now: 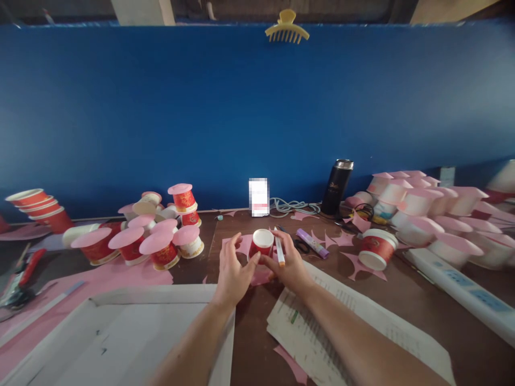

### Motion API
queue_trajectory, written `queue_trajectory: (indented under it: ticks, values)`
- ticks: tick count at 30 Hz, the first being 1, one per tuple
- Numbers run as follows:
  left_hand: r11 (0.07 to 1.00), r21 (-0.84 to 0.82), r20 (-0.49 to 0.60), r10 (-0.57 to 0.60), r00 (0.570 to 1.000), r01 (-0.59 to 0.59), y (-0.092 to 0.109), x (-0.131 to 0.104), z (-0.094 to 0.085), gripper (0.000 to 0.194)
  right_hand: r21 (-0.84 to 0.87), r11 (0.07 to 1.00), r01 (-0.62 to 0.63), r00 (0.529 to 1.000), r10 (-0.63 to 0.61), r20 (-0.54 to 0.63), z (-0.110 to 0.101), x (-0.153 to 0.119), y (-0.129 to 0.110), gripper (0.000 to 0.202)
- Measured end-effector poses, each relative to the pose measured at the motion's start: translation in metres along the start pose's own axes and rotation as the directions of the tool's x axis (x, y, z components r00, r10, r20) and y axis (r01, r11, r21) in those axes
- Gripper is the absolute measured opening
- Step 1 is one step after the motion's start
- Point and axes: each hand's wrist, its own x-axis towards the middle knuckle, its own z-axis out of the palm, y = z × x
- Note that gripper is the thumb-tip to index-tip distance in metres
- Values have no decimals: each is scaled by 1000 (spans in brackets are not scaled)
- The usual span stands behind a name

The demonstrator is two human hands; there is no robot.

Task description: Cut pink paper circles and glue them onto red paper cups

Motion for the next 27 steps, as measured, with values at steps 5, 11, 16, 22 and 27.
queue_trajectory:
  ticks: [5, 11, 16, 22, 27]
  values:
    - [940, -213, 140, -239, 961, 265, 4, 1, 0, 70, -13, 993, 115, 993, -115, -9, -4, -1, -8, 57]
    - [778, -475, 321, -282, 904, 411, 17, 1, -1, 80, -27, 980, 196, 981, -196, 14, -5, -4, -15, 58]
    - [746, -536, 322, -253, 912, 396, 26, 1, -3, 78, -55, 969, 241, 970, -239, 38, -5, -6, -16, 60]
    - [777, -498, 354, -225, 908, 386, 34, 2, -9, 56, -47, 954, 296, 953, -292, 73, -8, -6, -17, 62]
    - [678, -588, 326, -301, 896, 441, 30, 4, -11, 47, 17, 960, 280, 958, -280, 65, -10, -8, -24, 64]
